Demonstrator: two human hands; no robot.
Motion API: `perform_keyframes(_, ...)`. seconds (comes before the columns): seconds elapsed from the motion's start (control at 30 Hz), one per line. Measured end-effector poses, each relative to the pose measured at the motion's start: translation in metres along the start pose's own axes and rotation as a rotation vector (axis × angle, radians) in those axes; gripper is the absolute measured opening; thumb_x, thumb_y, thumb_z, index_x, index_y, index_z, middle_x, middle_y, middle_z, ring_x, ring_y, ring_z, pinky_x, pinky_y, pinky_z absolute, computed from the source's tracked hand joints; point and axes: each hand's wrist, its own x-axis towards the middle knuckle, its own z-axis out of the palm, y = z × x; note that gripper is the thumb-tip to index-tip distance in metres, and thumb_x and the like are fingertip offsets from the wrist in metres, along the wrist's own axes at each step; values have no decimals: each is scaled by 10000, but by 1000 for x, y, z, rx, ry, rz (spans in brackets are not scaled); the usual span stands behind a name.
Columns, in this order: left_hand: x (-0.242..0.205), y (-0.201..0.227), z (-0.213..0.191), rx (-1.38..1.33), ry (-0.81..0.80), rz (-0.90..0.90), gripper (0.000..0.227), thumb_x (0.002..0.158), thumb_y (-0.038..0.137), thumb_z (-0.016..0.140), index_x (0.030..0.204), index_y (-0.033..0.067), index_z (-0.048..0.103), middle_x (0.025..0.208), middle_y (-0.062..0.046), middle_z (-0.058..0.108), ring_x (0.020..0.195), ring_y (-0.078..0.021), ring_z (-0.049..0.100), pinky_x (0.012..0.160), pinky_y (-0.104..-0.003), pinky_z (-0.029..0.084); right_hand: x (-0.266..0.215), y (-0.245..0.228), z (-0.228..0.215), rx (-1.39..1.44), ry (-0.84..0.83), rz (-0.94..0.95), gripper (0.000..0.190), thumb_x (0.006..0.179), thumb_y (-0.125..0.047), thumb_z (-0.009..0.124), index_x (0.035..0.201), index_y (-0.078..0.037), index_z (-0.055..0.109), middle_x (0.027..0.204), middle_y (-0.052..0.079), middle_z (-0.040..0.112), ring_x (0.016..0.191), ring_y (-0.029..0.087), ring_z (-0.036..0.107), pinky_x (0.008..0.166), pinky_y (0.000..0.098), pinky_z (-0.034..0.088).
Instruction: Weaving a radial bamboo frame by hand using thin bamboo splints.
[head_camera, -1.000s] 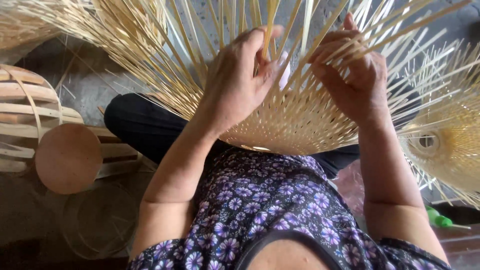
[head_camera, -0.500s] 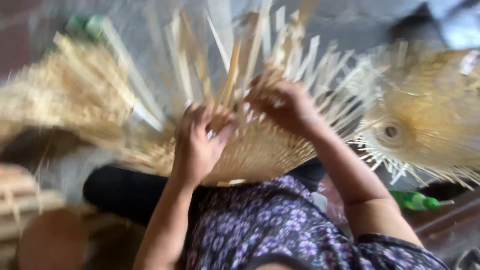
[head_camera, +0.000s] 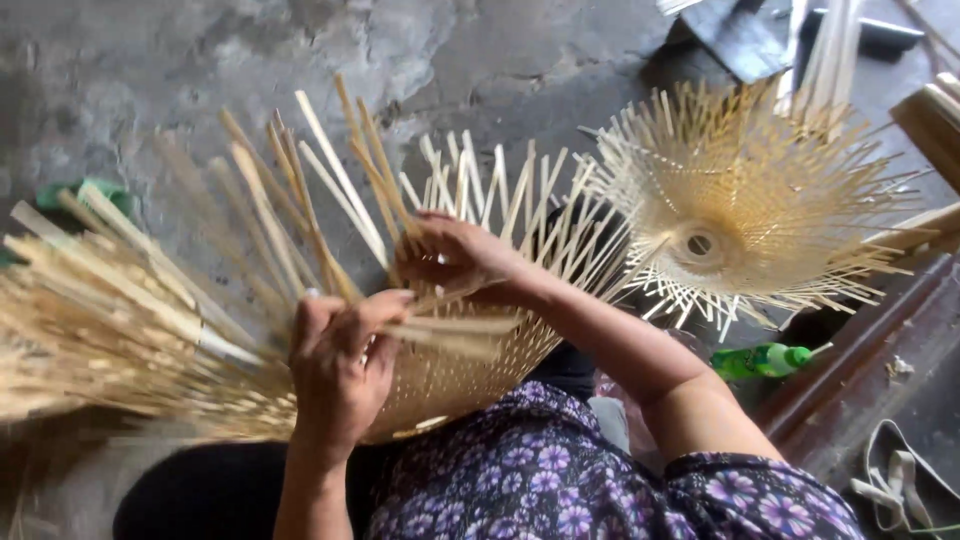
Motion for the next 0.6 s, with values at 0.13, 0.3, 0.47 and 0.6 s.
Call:
perform_keyframes(0.13,-4,-13,12,82,-78,45,302,874,196,842,1118,168,668,895,59,696,847,-190,519,809,-371,421,1,23,9,66,-56,24,102,1026,-234,669,1053,-136,668,1016,30,703,1084,204,698,1266,504,394)
perform_keyframes(0.3,-13,-2,6,123,-118,-2,323,945,106,799,1202,160,611,936,-37,645,962,-240,530,902,-406,402,1,-8,6,183,-166,281,228,980,-238,724,1175,-145,653,860,59,712,789,158,681,831,367,461)
perform_keyframes(0.47,-19,-24,32,-7,10,42,233,999,240,788,1153,188,621,935,26,695,888,-168,527,838,-357,387,5,2,-19,365,-150,362,208,947,-246,795,1014,-73,702,910,65,719,776,124,691,650,266,599)
perform_keyframes(0.6,-25,-34,30,-205,-6,-58,202,1041,254,759,1149,169,611,963,21,705,889,-125,590,916,-360,437,1,-11,-27,362,-45,65,135,1001,-207,787,1061,-136,689,1005,17,748,916,114,746,833,282,637)
